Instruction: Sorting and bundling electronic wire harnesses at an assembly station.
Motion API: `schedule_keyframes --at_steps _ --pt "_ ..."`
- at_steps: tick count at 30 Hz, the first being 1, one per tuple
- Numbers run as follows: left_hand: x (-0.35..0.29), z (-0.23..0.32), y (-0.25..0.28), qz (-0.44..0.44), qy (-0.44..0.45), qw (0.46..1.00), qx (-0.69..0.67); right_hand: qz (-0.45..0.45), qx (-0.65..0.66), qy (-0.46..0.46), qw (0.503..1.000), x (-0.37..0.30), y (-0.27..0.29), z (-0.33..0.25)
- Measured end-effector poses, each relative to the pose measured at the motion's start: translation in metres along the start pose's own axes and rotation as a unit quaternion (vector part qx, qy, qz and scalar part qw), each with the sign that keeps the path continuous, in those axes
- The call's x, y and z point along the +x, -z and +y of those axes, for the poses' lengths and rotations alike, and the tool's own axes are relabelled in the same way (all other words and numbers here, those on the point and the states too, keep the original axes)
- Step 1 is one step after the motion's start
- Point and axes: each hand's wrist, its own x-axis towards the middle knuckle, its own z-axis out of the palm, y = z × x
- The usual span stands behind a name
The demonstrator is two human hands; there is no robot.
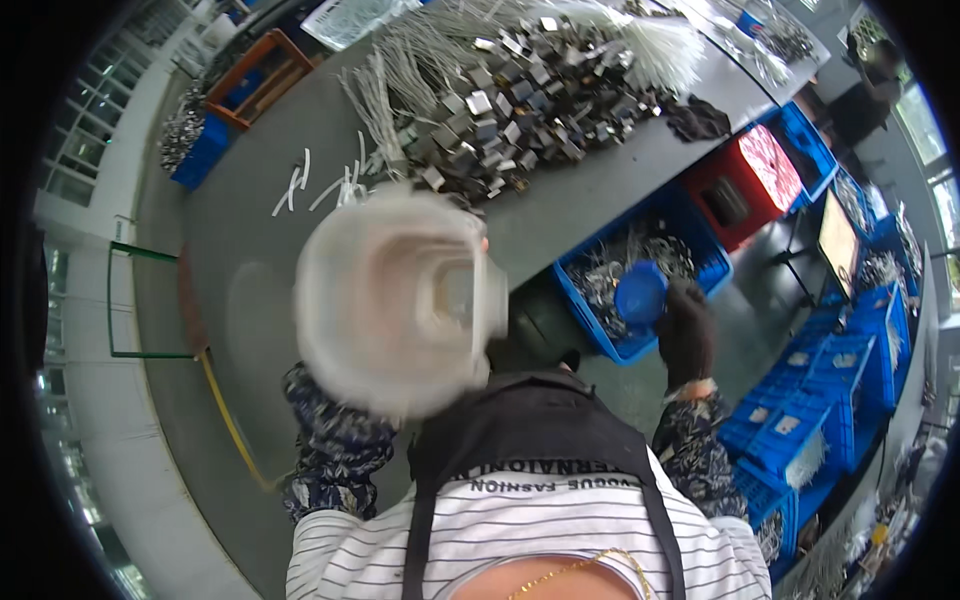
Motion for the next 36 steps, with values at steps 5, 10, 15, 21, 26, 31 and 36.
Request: schedule_keyframes --at_steps 5,10,15,21,26,31,36 --pt "-0.007 -0.069 0.003 -0.028 0.075 0.977 0.2 -0.16 0.153 0.149 0.964 -0.009 -0.036 -0.117" --pt "-0.012 -0.106 -0.008 -0.085 0.116 0.984 0.109 -0.299 0.087 0.146 0.939 -0.023 -0.084 -0.167" --pt "-0.026 -0.111 -0.016 -0.109 0.028 0.983 0.145 -0.305 0.035 0.0 0.952 -0.019 -0.097 -0.17" --pt "-0.03 -0.108 -0.015 -0.126 -0.038 0.976 0.174 -0.31 -0.007 -0.016 0.951 -0.005 -0.094 -0.15" --pt "-0.025 -0.113 -0.017 -0.135 0.047 0.979 0.144 -0.319 0.056 0.031 0.946 -0.017 -0.085 -0.148" --pt "-0.024 -0.112 -0.018 -0.177 0.052 0.973 0.136 -0.313 -0.071 0.01 0.947 -0.017 -0.08 -0.154" --pt "-0.023 -0.106 -0.025 -0.233 0.069 0.954 0.177 -0.334 -0.213 0.116 0.911 -0.004 -0.079 -0.155"
